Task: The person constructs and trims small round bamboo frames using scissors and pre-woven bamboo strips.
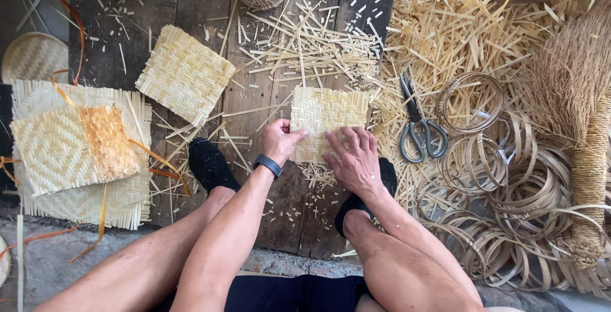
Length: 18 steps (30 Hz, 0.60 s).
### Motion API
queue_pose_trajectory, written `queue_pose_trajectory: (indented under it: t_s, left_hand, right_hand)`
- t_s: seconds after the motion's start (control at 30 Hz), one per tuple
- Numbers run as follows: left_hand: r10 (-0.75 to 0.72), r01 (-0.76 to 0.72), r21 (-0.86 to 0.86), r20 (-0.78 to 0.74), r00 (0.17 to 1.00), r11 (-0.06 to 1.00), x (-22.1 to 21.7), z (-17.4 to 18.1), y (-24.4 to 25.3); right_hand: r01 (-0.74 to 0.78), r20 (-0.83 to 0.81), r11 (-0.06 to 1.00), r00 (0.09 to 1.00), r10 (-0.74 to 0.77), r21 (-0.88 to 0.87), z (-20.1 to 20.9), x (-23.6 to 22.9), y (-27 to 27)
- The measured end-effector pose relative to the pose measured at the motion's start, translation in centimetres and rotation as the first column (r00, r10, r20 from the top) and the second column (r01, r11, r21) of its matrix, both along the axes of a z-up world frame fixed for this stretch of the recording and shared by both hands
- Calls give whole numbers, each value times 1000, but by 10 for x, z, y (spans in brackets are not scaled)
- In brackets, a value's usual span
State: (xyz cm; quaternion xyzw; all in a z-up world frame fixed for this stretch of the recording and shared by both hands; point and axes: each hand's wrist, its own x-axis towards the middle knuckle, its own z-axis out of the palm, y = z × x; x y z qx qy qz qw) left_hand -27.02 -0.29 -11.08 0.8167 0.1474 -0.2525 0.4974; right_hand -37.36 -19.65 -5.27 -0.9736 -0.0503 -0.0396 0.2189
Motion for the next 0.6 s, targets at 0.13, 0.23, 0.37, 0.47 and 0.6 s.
queue_pose_trajectory:
  t_s: [0.13, 0.23, 0.37, 0.47, 0.6]
  left_hand:
    - [-137, 71, 253, 255, 957, 965, -13, 28, -17]
    - [-323, 177, 293, 589, 741, 940, -56, 58, -33]
    - [-555, 389, 413, 731, 397, 823, -87, 76, -49]
    - [-551, 385, 412, 734, 397, 826, -89, 72, -48]
    - [-395, 258, 299, 711, 582, 919, -80, 52, -38]
  right_hand:
    - [19, -3, 999, 1000, -19, -33, -5, -3, 4]
    - [28, -7, 1000, 1000, -28, -12, -22, -12, 2]
    - [42, -135, 993, 990, -27, 112, -46, -23, -4]
    - [32, -120, 998, 992, -24, 63, -49, -24, -5]
    - [38, -31, 999, 999, -38, 12, -30, -16, 3]
